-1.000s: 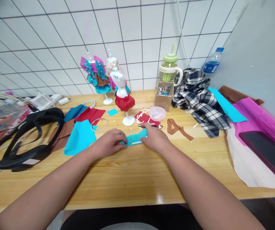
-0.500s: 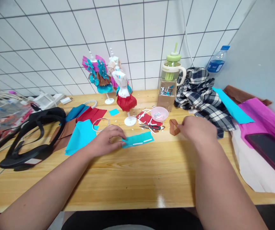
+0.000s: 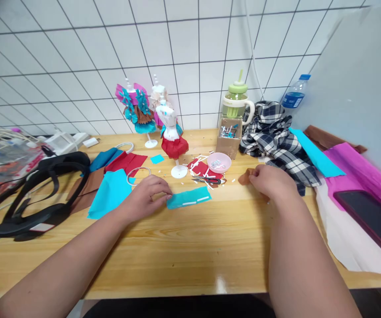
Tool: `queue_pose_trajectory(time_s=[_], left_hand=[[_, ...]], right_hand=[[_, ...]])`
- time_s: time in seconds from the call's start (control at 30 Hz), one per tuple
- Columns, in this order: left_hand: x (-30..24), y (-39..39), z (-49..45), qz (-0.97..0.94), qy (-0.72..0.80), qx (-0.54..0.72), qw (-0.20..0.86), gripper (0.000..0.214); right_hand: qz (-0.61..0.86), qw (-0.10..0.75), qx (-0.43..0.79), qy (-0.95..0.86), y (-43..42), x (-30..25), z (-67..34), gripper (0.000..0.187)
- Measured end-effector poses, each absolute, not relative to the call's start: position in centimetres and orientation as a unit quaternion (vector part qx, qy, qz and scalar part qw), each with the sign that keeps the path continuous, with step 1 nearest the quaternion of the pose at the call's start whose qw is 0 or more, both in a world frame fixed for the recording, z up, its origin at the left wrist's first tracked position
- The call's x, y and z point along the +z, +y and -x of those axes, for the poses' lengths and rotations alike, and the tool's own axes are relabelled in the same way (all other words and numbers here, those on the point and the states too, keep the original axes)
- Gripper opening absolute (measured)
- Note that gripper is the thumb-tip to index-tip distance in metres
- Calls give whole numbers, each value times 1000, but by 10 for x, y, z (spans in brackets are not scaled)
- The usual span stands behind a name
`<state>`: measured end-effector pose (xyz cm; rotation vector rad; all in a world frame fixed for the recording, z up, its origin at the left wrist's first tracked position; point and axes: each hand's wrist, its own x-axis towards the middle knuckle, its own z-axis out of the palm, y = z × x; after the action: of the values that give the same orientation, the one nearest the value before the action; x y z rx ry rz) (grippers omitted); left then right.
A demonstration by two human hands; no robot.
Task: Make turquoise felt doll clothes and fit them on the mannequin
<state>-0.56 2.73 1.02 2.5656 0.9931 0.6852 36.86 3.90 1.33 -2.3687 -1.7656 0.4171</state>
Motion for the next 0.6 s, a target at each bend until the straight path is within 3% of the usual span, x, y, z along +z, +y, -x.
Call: queue_pose_trajectory(time_s=[0.07, 0.13, 0.23, 0.3, 0.5, 0.6], left_hand=[[13, 24, 5, -875, 344, 267, 210, 15], [14, 20, 2, -829, 341, 297, 331, 27], [11, 11, -7, -702, 298, 315, 565, 66], [9, 6, -14, -629, 264, 311, 662, 77], [7, 8, -17, -508, 345, 303, 728, 31], [13, 12, -7, -442, 332, 350, 757, 23]], right_hand=[[755, 182, 170, -607, 31, 28, -354, 23], [613, 299, 317, -658, 20, 40, -327, 28], [467, 328, 499, -653, 3, 44, -278, 32], [412, 316, 545, -658, -4, 38, -251, 30], [415, 310, 498, -695, -2, 23, -238, 21], [410, 295, 523, -687, 2, 34, -261, 23]])
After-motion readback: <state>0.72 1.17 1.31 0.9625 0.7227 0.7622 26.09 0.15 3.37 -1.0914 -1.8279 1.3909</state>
